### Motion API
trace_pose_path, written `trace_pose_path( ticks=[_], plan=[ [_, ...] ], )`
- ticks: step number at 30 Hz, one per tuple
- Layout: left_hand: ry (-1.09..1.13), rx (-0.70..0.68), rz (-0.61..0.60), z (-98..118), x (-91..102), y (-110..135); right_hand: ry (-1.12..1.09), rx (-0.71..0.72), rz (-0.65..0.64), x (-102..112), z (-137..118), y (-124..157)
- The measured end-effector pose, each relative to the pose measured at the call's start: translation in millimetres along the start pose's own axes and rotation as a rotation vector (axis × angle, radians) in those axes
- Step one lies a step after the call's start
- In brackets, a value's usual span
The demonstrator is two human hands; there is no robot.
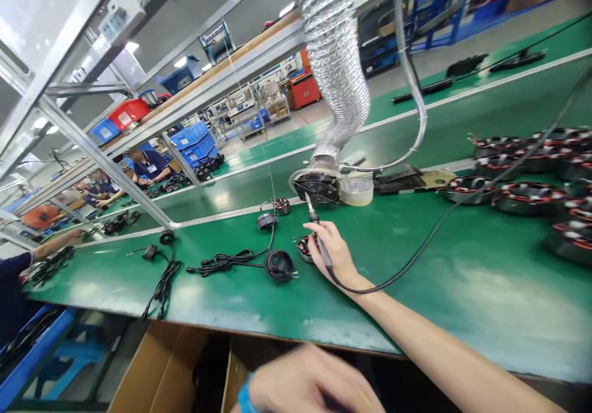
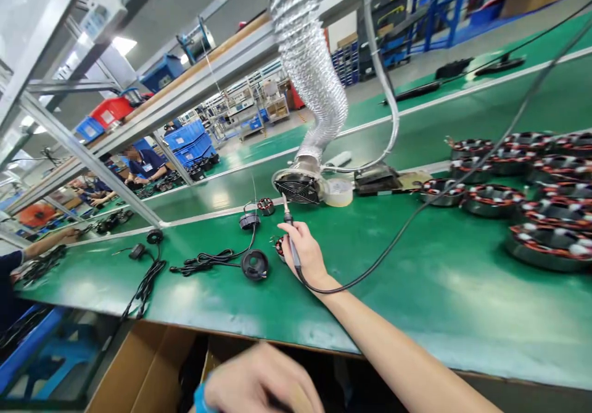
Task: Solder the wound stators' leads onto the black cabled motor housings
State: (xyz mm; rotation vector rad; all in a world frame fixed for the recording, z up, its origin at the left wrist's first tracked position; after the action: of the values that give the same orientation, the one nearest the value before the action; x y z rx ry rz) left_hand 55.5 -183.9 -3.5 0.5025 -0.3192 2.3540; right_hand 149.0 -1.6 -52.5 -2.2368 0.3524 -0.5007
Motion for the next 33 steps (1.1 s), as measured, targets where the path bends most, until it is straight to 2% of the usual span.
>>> trace_pose_path(
  ticks=[1,3,4,5,6,13,16,19,22,24,29,33],
  plan=[
    [-0.042,-0.003,0.119,3.3,22.0,4.0,0.001,0.005,-0.002,-0.4,0.1,-0.3],
    [-0.317,-0.005,0.601,6.7,69.0,10.9,0.0,0.016,-0.004,-1.0,-0.1,-1.1],
    [-0.423,-0.012,0.715,6.5,85.8,11.7,-0.001,0.02,-0.002,-0.8,-0.5,-1.6],
    [-0.497,-0.018,0.775,5.1,99.5,10.6,-0.003,0.025,0.002,-0.5,-1.1,-2.0],
    [-0.539,-0.024,0.782,2.9,110.5,8.0,-0.006,0.03,0.006,-0.1,-1.7,-2.3],
    [-0.683,0.032,0.647,-0.3,169.6,-21.8,-0.008,0.05,0.038,0.2,-5.2,-3.8],
    [-0.766,0.104,0.58,-6.2,193.8,-46.8,0.018,0.058,0.073,2.3,-6.8,-6.9],
    [-0.793,0.147,0.474,-12.9,210.0,-77.6,0.055,0.072,0.127,7.8,-9.7,-12.6],
    [-0.808,0.136,0.349,-12.5,215.8,-101.0,0.083,0.091,0.176,14.8,-13.3,-17.9],
    [-0.851,0.149,0.25,-13.7,215.7,-108.2,0.088,0.107,0.185,18.4,-15.5,-19.8],
    [-1.027,0.302,0.137,-39.9,213.8,-105.6,0.044,0.096,0.143,20.7,-17.9,-16.9],
    [-1.018,0.314,0.056,-64.9,209.8,-96.9,0.012,0.067,0.086,17.1,-17.9,-11.1]
  ],
)
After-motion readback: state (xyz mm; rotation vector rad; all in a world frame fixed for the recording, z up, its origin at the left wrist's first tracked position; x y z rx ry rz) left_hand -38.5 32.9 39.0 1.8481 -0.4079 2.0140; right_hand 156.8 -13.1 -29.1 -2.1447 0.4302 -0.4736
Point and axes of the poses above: each hand's wrist, its own y-axis away from the middle knuckle, its own x-axis out of the back of the hand, z = x × y, the point moved 3 cm from there along -y, towards the middle knuckle, and after that the axes turned 3 degrees about -x, right-handed, at the moved point
